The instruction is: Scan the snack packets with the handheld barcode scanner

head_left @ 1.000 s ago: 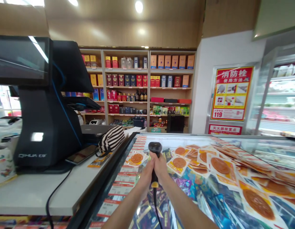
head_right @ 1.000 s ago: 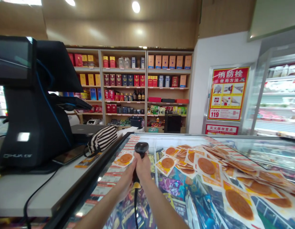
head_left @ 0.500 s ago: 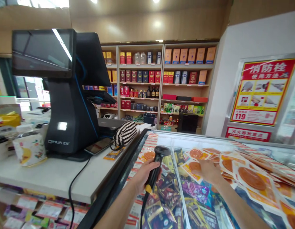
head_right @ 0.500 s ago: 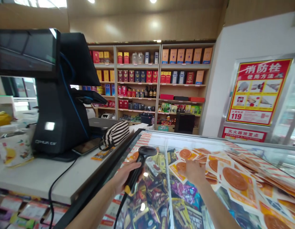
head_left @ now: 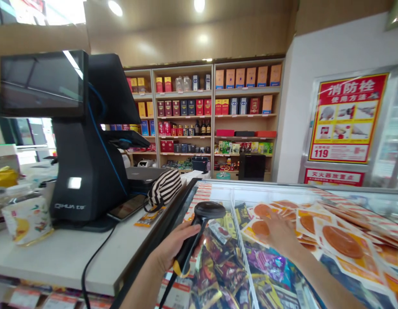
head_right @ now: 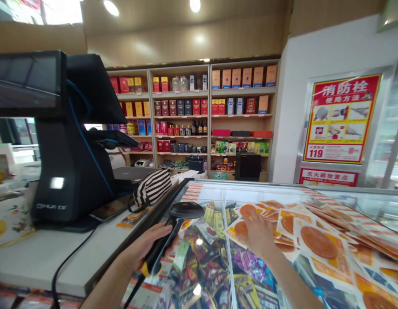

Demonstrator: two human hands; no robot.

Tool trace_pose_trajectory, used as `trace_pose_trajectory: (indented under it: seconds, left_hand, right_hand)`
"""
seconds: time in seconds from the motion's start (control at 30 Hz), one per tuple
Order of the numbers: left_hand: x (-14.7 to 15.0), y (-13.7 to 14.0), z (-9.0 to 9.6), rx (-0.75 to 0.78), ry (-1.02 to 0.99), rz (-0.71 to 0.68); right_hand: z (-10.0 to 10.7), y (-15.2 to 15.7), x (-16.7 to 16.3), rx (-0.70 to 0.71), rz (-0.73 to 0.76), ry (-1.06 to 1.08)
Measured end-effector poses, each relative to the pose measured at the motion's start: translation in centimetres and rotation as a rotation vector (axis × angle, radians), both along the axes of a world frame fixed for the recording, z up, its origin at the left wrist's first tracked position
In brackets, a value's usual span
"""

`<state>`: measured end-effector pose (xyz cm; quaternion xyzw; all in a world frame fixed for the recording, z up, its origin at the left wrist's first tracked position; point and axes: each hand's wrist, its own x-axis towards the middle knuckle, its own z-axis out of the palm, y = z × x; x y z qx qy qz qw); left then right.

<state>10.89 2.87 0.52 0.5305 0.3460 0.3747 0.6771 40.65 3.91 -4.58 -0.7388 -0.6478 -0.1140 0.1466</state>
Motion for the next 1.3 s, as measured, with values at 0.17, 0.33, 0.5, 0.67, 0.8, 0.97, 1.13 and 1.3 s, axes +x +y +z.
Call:
trace_pose_trajectory:
  seconds: [0.17,0.33,0.5,0.67,0.8,0.97,1.13,1.3]
  left_hand:
    - [-0.2,0.0,-0.1,0.011,-0.041,-0.039]
    - [-0.3,-0.1,-0.3,0.020,-0.049,-0.095]
    - [-0.2,-0.1,-0.4,0.001,-0.056,-0.111]
    - [0.2,-0.3,-0.3,0.010,-0.030,-0.140]
    - [0.4,-0.2,-0.3,0.003,-0.010,-0.152]
    - [0.5,-0.3,-0.2,0.015,-0.059,-0.120]
    - [0.3,-0.8,0.2,0.012,-0.113,-0.106]
    - [0.5,-1.2,0.4,0.000,-0.120,-0.130]
  right_hand:
    - [-0.3,-0.5,-1.5,-0.160,0.109,0.016]
    - [0.2,-0.5,-2.2,-0.198,0.170,-0.040]
    - [0.1,-0.5,-2.6,-0.127,0.130,-0.095]
    - [-0.8,0.1,-2.7,-0.116,0.109,-0.178]
    - [0.4,0.7,-1.3,-0.081,0.127,-0.135]
    - [3.8,2.2,1.6,0.222,-0.012,0.385]
    - [2.4,3.8,1.4,0.358,0.039,1.303]
    - [0.6,4.3,0.9,0.393,0.149,1.713]
